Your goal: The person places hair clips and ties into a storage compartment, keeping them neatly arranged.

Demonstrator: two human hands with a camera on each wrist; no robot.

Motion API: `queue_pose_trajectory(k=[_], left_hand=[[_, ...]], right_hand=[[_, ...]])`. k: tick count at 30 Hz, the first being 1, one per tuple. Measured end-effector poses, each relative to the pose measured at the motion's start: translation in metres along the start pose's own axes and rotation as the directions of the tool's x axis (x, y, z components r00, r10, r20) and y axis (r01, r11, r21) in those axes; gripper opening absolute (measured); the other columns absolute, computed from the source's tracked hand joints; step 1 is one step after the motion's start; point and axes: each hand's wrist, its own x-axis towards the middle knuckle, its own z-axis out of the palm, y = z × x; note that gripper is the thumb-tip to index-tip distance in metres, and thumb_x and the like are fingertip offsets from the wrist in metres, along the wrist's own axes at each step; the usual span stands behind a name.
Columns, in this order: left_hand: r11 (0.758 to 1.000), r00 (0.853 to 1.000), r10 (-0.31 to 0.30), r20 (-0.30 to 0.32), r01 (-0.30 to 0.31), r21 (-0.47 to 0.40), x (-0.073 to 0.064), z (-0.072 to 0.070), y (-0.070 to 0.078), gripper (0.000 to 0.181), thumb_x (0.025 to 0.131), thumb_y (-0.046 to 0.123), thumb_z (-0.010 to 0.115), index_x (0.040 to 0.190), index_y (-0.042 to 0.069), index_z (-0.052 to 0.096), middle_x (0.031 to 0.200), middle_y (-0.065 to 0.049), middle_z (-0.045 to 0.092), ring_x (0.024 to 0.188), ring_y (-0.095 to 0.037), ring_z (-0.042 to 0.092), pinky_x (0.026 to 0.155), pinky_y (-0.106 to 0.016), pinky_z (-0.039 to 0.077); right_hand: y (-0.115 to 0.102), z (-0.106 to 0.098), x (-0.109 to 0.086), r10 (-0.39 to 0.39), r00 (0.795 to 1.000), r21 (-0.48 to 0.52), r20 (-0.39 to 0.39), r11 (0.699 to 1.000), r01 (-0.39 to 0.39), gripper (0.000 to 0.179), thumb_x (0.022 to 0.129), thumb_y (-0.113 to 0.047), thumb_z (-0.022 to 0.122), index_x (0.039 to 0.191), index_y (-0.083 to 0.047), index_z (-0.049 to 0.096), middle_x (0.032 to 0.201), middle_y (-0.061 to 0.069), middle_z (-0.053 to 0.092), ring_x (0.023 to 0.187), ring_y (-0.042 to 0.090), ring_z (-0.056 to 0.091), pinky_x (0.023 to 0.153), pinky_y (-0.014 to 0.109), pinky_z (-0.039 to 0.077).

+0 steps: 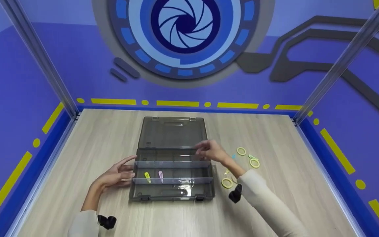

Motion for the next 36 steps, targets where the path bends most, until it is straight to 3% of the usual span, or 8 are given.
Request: queue_pose_trajectory(k=[2,8,13,15,19,22,29,36], left_hand=[[1.000,1.000,-0.001,0.001,0.001,0.001,0.000,0.000,0.001,0.081,0.099,0.013,0.068,0.165,0.019,0.020,0.159,-0.036,0.027,0.126,-0.033,0.057,0.093,-0.040,0.058],[1.000,1.000,-0.005,-0.004,0.005,0.020,-0.001,-0.001,0.003,0.082,0.099,0.016,0.069,0.165,0.019,0.021,0.159,-0.037,0.025,0.133,-0.038,0.052,0.096,-0.043,0.056],[0.999,1.000,-0.014,-0.017,0.014,0.028,-0.004,-0.002,0.002,0.082,0.099,0.018,0.069,0.165,0.020,0.020,0.160,-0.036,0.025,0.133,-0.039,0.052,0.097,-0.044,0.056],[0.999,1.000,-0.013,-0.019,0.013,0.032,-0.005,-0.002,0.002,0.082,0.099,0.018,0.068,0.165,0.019,0.020,0.159,-0.037,0.026,0.133,-0.039,0.053,0.096,-0.044,0.056],[1.000,1.000,-0.008,-0.008,0.008,0.029,-0.003,-0.001,0.002,0.080,0.100,0.018,0.067,0.165,0.019,0.020,0.159,-0.037,0.025,0.133,-0.040,0.053,0.095,-0.044,0.057],[1.000,1.000,-0.008,0.000,0.008,0.017,-0.001,0.001,0.002,0.081,0.100,0.017,0.067,0.165,0.019,0.019,0.160,-0.037,0.024,0.133,-0.040,0.053,0.095,-0.044,0.057],[1.000,1.000,0.000,0.004,0.000,0.006,-0.001,0.002,0.001,0.081,0.100,0.016,0.067,0.165,0.019,0.019,0.160,-0.037,0.024,0.135,-0.043,0.052,0.097,-0.046,0.057],[1.000,1.000,0.008,0.009,-0.009,0.013,-0.001,0.000,0.000,0.080,0.100,0.016,0.066,0.165,0.018,0.019,0.160,-0.037,0.024,0.135,-0.043,0.051,0.096,-0.045,0.056]], right_hand=[[0.003,-0.012,-0.001,0.005,1.000,0.006,-0.019,1.000,-0.005,0.029,0.091,0.010,0.061,0.119,0.016,0.066,0.100,0.035,0.071,0.075,0.018,0.070,0.061,0.018,0.053],[0.014,-0.045,-0.009,0.010,0.995,-0.043,-0.097,0.999,-0.015,0.028,0.091,0.009,0.063,0.118,0.014,0.067,0.099,0.032,0.073,0.081,0.026,0.073,0.064,0.021,0.055],[0.028,-0.056,-0.015,0.062,0.989,-0.060,-0.137,0.996,-0.070,0.026,0.092,0.006,0.066,0.117,0.011,0.070,0.100,0.029,0.074,0.076,0.011,0.070,0.066,0.024,0.057],[0.036,-0.058,-0.017,0.082,0.985,-0.062,-0.153,0.994,-0.092,0.026,0.093,0.004,0.067,0.118,0.010,0.071,0.101,0.028,0.074,0.077,0.012,0.071,0.069,0.031,0.060],[0.052,-0.064,-0.023,0.099,0.974,-0.071,-0.206,0.991,-0.115,0.025,0.093,0.003,0.068,0.116,0.010,0.071,0.102,0.028,0.074,0.086,0.032,0.074,0.074,0.043,0.062],[0.064,-0.069,-0.030,0.105,0.965,-0.080,-0.241,0.989,-0.127,0.024,0.093,0.003,0.068,0.115,0.010,0.071,0.103,0.029,0.074,0.092,0.041,0.073,0.072,0.037,0.062],[0.087,-0.075,-0.043,0.058,0.959,-0.156,-0.279,0.982,-0.105,0.021,0.092,0.004,0.068,0.112,0.012,0.072,0.104,0.030,0.073,0.092,0.042,0.074,0.064,0.016,0.052],[0.106,-0.079,-0.051,0.039,0.961,-0.231,-0.274,0.967,-0.106,0.022,0.093,0.000,0.069,0.111,0.013,0.072,0.106,0.028,0.074,0.093,0.041,0.073,0.071,0.017,0.052]])
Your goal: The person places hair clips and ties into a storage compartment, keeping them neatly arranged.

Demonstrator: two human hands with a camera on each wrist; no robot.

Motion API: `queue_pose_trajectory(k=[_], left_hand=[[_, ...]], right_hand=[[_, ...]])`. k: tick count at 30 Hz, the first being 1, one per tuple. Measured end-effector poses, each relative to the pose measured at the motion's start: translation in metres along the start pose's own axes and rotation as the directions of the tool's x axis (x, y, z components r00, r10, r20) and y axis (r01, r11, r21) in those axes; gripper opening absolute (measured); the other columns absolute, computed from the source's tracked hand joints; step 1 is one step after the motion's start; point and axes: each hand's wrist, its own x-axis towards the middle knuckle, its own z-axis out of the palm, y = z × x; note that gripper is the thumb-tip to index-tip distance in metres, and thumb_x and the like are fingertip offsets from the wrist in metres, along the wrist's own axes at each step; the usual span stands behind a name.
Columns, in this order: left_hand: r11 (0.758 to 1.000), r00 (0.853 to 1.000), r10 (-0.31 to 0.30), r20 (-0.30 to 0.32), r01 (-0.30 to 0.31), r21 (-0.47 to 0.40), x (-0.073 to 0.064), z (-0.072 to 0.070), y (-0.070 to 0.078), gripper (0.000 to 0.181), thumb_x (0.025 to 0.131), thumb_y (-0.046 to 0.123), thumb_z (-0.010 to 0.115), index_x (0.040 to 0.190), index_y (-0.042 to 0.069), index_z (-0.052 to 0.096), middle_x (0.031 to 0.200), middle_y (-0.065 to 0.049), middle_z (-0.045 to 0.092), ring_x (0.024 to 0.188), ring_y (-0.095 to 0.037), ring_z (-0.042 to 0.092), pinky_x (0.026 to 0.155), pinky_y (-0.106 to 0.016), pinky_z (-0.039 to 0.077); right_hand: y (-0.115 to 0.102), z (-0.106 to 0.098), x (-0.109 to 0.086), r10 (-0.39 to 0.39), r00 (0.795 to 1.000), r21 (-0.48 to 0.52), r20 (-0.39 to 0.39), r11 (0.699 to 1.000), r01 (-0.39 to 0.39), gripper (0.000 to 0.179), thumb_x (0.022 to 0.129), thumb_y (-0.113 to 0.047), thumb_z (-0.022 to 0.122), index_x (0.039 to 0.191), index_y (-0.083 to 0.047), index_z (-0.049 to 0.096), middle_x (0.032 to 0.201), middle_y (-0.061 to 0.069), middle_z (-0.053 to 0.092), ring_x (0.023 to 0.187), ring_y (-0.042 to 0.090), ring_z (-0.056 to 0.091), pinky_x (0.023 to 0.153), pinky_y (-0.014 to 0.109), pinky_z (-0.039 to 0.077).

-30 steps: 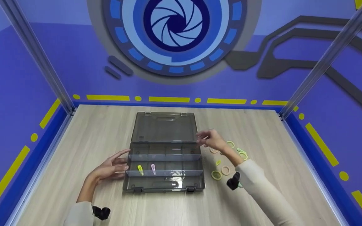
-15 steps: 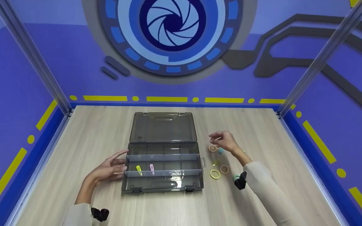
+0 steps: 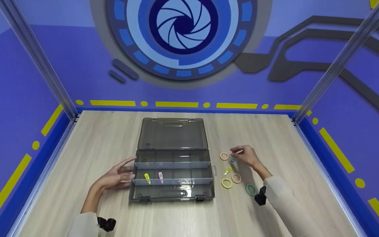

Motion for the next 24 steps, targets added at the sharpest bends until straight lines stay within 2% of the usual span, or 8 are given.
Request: queue_pose_trajectory(k=[5,9,17,24], left_hand=[[1.000,1.000,-0.011,-0.007,0.011,-0.004,0.000,0.001,0.000,0.080,0.100,0.017,0.067,0.165,0.019,0.020,0.160,-0.036,0.024,0.134,-0.041,0.052,0.096,-0.045,0.056],[1.000,0.999,-0.022,-0.024,0.022,0.003,0.000,0.002,-0.001,0.080,0.100,0.017,0.068,0.165,0.019,0.021,0.160,-0.036,0.026,0.131,-0.037,0.055,0.095,-0.043,0.057],[1.000,0.999,-0.026,-0.048,0.027,0.010,0.001,0.002,-0.001,0.080,0.099,0.017,0.068,0.164,0.018,0.022,0.158,-0.036,0.028,0.128,-0.034,0.057,0.093,-0.041,0.058],[1.000,0.999,-0.014,-0.030,0.014,0.004,0.001,0.002,-0.001,0.079,0.100,0.015,0.067,0.164,0.016,0.021,0.158,-0.036,0.029,0.125,-0.031,0.058,0.091,-0.039,0.058]], right_hand=[[0.011,0.002,-0.005,-0.040,0.999,-0.046,0.015,0.998,0.041,0.022,0.092,0.002,0.068,0.111,0.013,0.071,0.110,0.030,0.072,0.097,0.043,0.072,0.081,0.035,0.060],[0.016,0.004,-0.010,-0.042,0.999,-0.071,0.019,0.997,0.044,0.023,0.092,0.002,0.069,0.113,0.013,0.071,0.111,0.030,0.070,0.096,0.043,0.072,0.082,0.046,0.060],[0.023,0.007,-0.014,-0.026,1.000,-0.132,0.009,0.991,0.027,0.023,0.090,0.005,0.070,0.112,0.010,0.073,0.107,0.025,0.070,0.092,0.037,0.070,0.080,0.049,0.058],[0.028,0.012,-0.016,-0.009,1.000,-0.162,0.008,0.987,0.010,0.024,0.090,0.003,0.071,0.113,0.009,0.073,0.108,0.023,0.069,0.095,0.035,0.070,0.083,0.047,0.058]])
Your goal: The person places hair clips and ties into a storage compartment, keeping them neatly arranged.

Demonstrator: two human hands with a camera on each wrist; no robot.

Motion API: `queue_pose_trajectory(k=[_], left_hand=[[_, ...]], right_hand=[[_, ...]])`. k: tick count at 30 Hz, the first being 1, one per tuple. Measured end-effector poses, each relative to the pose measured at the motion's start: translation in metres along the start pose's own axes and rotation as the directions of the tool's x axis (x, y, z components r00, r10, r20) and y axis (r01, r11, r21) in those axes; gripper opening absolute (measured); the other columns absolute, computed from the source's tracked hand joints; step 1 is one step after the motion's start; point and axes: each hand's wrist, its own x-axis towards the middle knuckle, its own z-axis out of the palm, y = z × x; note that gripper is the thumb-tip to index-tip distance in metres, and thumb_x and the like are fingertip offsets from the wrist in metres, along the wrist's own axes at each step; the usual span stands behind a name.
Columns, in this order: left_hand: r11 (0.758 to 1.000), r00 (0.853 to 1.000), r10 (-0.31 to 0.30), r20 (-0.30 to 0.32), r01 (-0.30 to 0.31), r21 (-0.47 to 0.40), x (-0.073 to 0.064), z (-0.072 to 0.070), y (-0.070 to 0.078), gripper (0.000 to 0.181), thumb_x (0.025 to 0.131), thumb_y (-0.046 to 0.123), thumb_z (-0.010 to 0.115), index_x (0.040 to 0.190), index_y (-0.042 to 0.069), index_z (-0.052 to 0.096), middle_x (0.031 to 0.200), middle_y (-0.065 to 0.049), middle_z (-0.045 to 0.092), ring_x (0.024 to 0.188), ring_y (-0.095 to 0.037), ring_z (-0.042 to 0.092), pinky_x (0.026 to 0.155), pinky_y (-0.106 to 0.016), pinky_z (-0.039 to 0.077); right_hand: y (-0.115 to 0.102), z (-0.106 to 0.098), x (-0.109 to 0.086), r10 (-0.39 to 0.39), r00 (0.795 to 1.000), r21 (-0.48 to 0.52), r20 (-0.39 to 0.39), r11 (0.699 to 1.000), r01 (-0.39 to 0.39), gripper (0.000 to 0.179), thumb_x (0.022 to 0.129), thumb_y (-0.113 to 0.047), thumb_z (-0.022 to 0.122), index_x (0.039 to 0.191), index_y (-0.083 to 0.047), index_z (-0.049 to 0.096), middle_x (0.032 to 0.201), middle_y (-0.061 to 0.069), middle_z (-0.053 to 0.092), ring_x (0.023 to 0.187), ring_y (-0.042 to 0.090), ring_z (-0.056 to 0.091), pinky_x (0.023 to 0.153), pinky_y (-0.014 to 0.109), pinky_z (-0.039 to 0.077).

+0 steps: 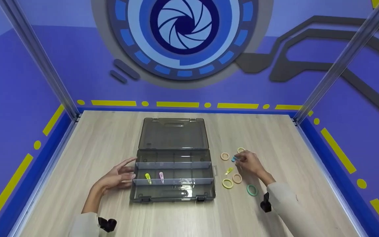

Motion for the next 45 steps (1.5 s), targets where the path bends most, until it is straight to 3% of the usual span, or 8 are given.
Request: queue_pose_trajectory(k=[7,19,26,33,40,45], left_hand=[[1.000,1.000,-0.001,-0.003,0.001,0.001,0.000,0.000,0.000,0.080,0.099,0.016,0.068,0.164,0.017,0.022,0.158,-0.036,0.028,0.129,-0.034,0.055,0.094,-0.041,0.057],[1.000,1.000,0.002,-0.001,-0.002,0.010,0.002,0.001,0.000,0.080,0.099,0.016,0.068,0.164,0.018,0.021,0.158,-0.035,0.029,0.128,-0.033,0.056,0.097,-0.042,0.056],[1.000,1.000,0.006,0.008,-0.006,0.012,0.002,0.000,-0.001,0.079,0.100,0.016,0.067,0.164,0.017,0.021,0.158,-0.034,0.029,0.129,-0.033,0.055,0.098,-0.043,0.056],[1.000,1.000,-0.001,0.003,0.001,0.009,0.002,-0.001,-0.001,0.079,0.100,0.016,0.067,0.164,0.017,0.021,0.158,-0.035,0.029,0.128,-0.032,0.056,0.097,-0.042,0.056],[1.000,1.000,0.004,0.007,-0.004,0.004,0.002,-0.001,0.000,0.079,0.100,0.016,0.067,0.164,0.017,0.021,0.158,-0.035,0.029,0.128,-0.034,0.055,0.097,-0.043,0.056],[1.000,1.000,0.020,0.020,-0.020,0.014,0.000,-0.001,0.001,0.080,0.101,0.017,0.066,0.165,0.016,0.019,0.158,-0.035,0.028,0.132,-0.035,0.052,0.098,-0.045,0.055]], right_hand=[[0.005,0.005,0.000,-0.025,1.000,0.015,-0.013,1.000,0.025,0.024,0.090,0.004,0.070,0.113,0.007,0.073,0.113,0.022,0.068,0.097,0.032,0.069,0.085,0.047,0.057],[0.008,0.013,-0.001,-0.089,0.994,-0.052,-0.062,0.995,0.085,0.010,0.089,0.005,0.072,0.097,0.007,0.078,0.113,0.024,0.068,0.102,0.039,0.068,0.089,0.054,0.055],[0.005,0.011,-0.001,-0.081,0.996,-0.076,-0.033,0.994,0.078,0.010,0.091,0.002,0.072,0.099,0.006,0.077,0.122,0.025,0.066,0.116,0.043,0.061,0.100,0.059,0.049],[0.005,0.011,0.000,-0.168,0.985,-0.128,-0.022,0.978,0.164,0.010,0.090,0.005,0.071,0.097,0.006,0.078,0.123,0.024,0.067,0.112,0.042,0.061,0.095,0.057,0.051],[0.005,0.011,0.000,-0.171,0.985,-0.200,-0.003,0.966,0.167,0.012,0.092,0.002,0.071,0.100,0.005,0.078,0.127,0.021,0.066,0.114,0.038,0.059,0.097,0.054,0.052],[0.005,0.011,0.000,-0.200,0.980,-0.218,-0.004,0.956,0.195,0.012,0.090,0.004,0.072,0.100,0.006,0.078,0.117,0.020,0.071,0.109,0.037,0.063,0.092,0.051,0.054]])
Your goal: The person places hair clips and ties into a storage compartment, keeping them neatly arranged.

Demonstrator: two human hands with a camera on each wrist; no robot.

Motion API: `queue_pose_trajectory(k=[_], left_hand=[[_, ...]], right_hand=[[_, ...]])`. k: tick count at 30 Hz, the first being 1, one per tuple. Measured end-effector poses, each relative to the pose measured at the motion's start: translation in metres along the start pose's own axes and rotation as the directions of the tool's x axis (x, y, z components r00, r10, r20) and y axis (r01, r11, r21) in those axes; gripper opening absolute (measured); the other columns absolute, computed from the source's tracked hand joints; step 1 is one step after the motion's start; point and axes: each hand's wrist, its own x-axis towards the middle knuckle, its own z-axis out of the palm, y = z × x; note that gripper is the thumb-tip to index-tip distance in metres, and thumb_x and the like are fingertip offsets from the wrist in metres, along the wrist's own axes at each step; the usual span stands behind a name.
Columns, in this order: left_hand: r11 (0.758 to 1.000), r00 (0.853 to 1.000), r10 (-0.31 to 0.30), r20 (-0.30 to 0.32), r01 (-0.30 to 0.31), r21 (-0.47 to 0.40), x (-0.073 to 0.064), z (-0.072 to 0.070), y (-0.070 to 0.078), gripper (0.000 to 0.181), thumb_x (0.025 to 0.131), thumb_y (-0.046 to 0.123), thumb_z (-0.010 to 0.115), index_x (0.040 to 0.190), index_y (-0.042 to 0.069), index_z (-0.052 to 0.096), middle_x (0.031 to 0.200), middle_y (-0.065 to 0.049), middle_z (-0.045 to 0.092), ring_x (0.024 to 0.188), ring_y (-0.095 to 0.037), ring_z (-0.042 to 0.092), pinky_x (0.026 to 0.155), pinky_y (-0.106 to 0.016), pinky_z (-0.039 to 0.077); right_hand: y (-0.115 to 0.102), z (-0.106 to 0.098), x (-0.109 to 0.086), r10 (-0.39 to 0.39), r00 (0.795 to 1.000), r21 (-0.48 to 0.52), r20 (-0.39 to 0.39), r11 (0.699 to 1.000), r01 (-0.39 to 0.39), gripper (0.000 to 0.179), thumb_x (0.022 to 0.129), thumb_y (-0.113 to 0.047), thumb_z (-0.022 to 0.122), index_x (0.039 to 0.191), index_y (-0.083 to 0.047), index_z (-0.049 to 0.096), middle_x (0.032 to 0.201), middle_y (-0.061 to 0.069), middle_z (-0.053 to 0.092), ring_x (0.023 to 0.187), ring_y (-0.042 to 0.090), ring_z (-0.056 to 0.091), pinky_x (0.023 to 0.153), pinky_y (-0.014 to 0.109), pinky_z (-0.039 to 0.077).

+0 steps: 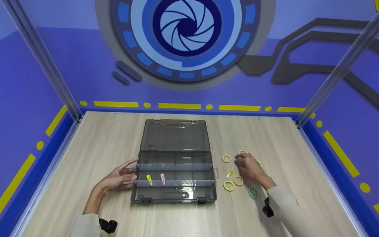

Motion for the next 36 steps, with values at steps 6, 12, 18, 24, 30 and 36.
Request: queue_pose_trajectory(k=[6,12,18,24,30,36], left_hand=[[1.000,1.000,0.003,-0.003,-0.003,0.006,-0.0006,0.0006,0.0000,0.081,0.100,0.019,0.067,0.165,0.015,0.018,0.158,-0.037,0.027,0.135,-0.039,0.051,0.098,-0.047,0.055],[1.000,1.000,0.010,-0.007,-0.010,0.008,-0.0007,0.0000,0.0000,0.080,0.100,0.018,0.067,0.165,0.015,0.019,0.158,-0.037,0.027,0.135,-0.040,0.050,0.099,-0.048,0.055],[1.000,1.000,0.001,-0.011,-0.001,0.007,-0.0002,-0.0003,-0.0017,0.080,0.100,0.019,0.067,0.165,0.016,0.020,0.158,-0.036,0.027,0.135,-0.039,0.049,0.099,-0.045,0.055],[1.000,1.000,-0.012,-0.022,0.012,0.013,0.0012,0.0000,-0.0031,0.079,0.100,0.018,0.067,0.164,0.019,0.022,0.159,-0.034,0.028,0.135,-0.039,0.050,0.098,-0.044,0.056],[1.000,1.000,-0.016,-0.026,0.016,0.006,0.0017,0.0011,-0.0024,0.079,0.100,0.019,0.068,0.164,0.019,0.022,0.158,-0.033,0.031,0.131,-0.034,0.053,0.097,-0.042,0.056],[0.999,0.998,-0.037,-0.049,0.037,-0.009,0.0001,0.0016,-0.0018,0.080,0.099,0.020,0.069,0.164,0.019,0.022,0.158,-0.033,0.031,0.127,-0.030,0.056,0.094,-0.040,0.057]], right_hand=[[0.0006,0.0001,-0.0001,0.035,0.999,-0.058,0.001,0.998,-0.035,0.011,0.090,0.003,0.072,0.100,0.003,0.078,0.107,0.016,0.072,0.101,0.032,0.064,0.088,0.047,0.055],[-0.0005,-0.0016,0.0025,0.083,0.996,-0.056,0.025,0.995,-0.082,0.011,0.091,0.000,0.073,0.100,0.001,0.078,0.106,0.015,0.071,0.099,0.030,0.063,0.086,0.047,0.055],[-0.0002,-0.0038,0.0034,0.064,0.998,-0.027,-0.010,0.998,-0.064,0.020,0.087,0.005,0.074,0.106,0.002,0.077,0.110,0.015,0.068,0.106,0.033,0.064,0.091,0.049,0.055],[0.0005,-0.0038,0.0012,-0.027,1.000,-0.069,0.014,0.997,0.028,0.034,0.085,0.015,0.070,0.115,0.000,0.075,0.124,0.021,0.062,0.116,0.038,0.059,0.094,0.053,0.053],[0.0027,-0.0030,0.0009,-0.016,0.999,-0.118,0.034,0.993,0.019,0.029,0.083,0.013,0.073,0.109,-0.001,0.077,0.124,0.021,0.063,0.115,0.039,0.059,0.094,0.053,0.053],[0.0054,-0.0041,0.0036,-0.008,1.000,-0.104,0.026,0.995,0.011,0.018,0.086,0.007,0.075,0.102,0.001,0.078,0.115,0.020,0.066,0.110,0.038,0.060,0.093,0.053,0.054]])
